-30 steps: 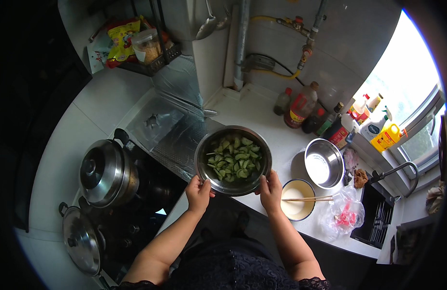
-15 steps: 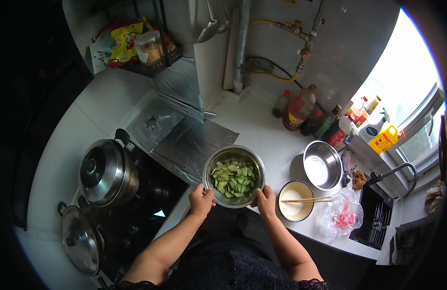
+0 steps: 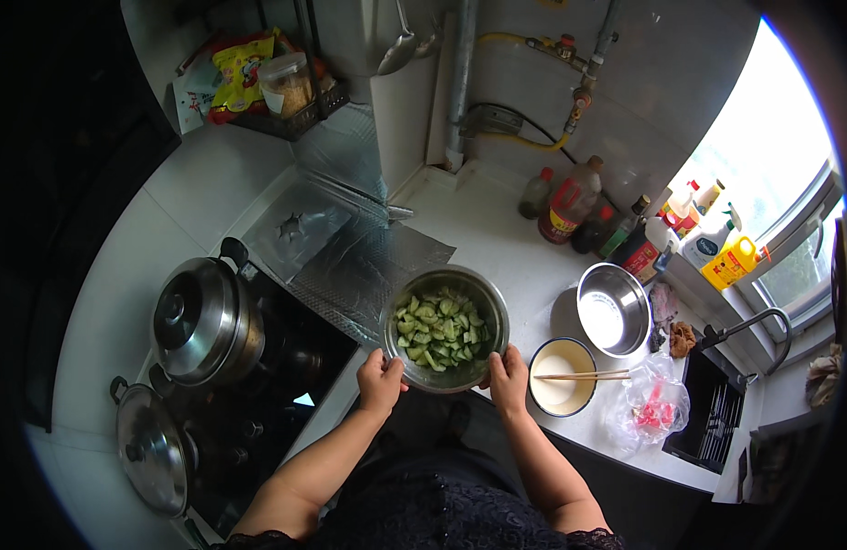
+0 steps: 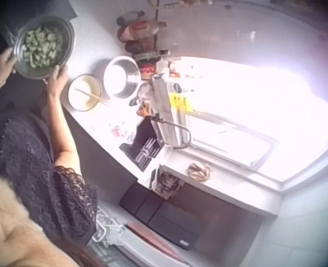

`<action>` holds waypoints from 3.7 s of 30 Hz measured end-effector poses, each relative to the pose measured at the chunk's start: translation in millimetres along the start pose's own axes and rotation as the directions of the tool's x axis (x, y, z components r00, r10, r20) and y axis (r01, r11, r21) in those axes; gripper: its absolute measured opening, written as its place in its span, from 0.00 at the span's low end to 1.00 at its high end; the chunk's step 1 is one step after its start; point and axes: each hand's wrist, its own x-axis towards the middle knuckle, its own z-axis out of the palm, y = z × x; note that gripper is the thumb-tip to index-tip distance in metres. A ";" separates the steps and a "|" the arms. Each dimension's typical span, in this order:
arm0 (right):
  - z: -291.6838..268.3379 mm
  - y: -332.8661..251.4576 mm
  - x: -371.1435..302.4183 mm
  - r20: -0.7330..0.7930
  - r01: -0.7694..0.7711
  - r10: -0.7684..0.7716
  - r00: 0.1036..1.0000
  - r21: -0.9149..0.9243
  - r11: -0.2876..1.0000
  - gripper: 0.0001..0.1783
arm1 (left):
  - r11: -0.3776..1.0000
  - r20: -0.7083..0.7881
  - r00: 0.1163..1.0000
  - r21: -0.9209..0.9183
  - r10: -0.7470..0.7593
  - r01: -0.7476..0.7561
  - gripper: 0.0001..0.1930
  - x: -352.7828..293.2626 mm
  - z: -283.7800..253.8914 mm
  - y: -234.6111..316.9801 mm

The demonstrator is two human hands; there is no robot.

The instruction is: The person prepares a dish by first mixing a white liquid in a bowl with chopsticks, then pouring it into a pot of boiling water on the stove. They retrieve eggs from a plastic bag, wash them under the tap, and hold them ready for use.

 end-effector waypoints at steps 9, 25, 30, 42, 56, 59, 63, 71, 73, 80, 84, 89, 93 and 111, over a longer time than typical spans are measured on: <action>3.3 15.2 6.8 0.042 -0.134 0.133 0.990 0.010 0.991 0.10 | 0.993 -0.024 0.998 0.107 0.059 -0.056 0.08 5.8 -2.7 3.2; 6.8 -10.3 -3.7 0.012 0.010 -0.011 1.000 0.049 0.999 0.09 | 0.992 -0.032 0.991 0.028 0.128 -0.127 0.07 -0.7 -3.7 10.5; 15.3 18.4 13.4 0.012 -0.199 0.200 0.980 -0.007 0.980 0.06 | 0.985 -0.016 0.999 0.164 -0.047 0.049 0.08 21.1 -6.4 6.0; 8.6 -1.1 22.4 0.053 -0.220 0.222 0.974 -0.040 0.975 0.09 | 0.995 -0.031 0.999 0.099 0.007 -0.004 0.12 24.7 2.6 7.5; 0.8 -58.9 2.0 -0.009 -0.053 0.052 0.999 -0.071 0.996 0.07 | 0.996 0.063 0.997 -0.071 -0.043 0.047 0.07 14.3 7.9 21.3; 9.4 -80.1 1.2 0.025 0.387 -0.421 0.907 -0.444 0.808 0.07 | 0.915 0.118 0.985 -0.371 -0.123 0.159 0.05 9.7 9.2 6.3; -2.7 -67.6 5.7 0.041 0.087 -0.076 0.996 -0.503 0.860 0.10 | 0.942 0.108 0.970 -0.236 -0.218 0.238 0.03 12.3 8.9 -18.9; -5.5 -24.7 -8.1 -0.004 0.024 -0.024 1.000 0.014 1.000 0.06 | 0.997 0.009 0.998 0.042 0.068 -0.068 0.08 1.1 7.1 10.0; -6.8 -0.3 -0.6 0.038 -0.136 0.135 0.990 0.003 0.991 0.07 | 0.993 0.021 1.000 0.115 -0.014 0.011 0.09 11.3 5.0 -1.0; -2.1 -1.4 -0.3 0.016 -0.053 0.051 0.999 0.110 0.993 0.07 | 0.979 -0.008 0.991 0.158 0.134 -0.131 0.09 1.9 4.0 17.5; -1.4 18.9 8.1 0.028 0.003 -0.010 1.000 0.223 0.975 0.09 | 0.928 0.012 0.945 0.188 0.327 -0.323 0.09 5.3 4.7 4.1; 2.3 -1.3 7.6 0.029 -0.131 0.130 0.991 0.021 0.991 0.08 | 0.996 0.020 0.999 0.087 0.034 -0.036 0.08 15.7 0.4 0.6; 4.7 -41.7 -6.2 0.016 0.158 -0.158 0.987 -0.205 0.966 0.07 | 0.984 0.028 1.000 -0.180 -0.009 0.014 0.08 3.1 2.8 4.8; 10.6 2.1 35.5 -0.099 -0.162 0.150 0.984 -0.129 0.978 0.10 | 0.996 -0.019 1.000 0.084 -0.022 0.023 0.13 29.3 16.3 13.7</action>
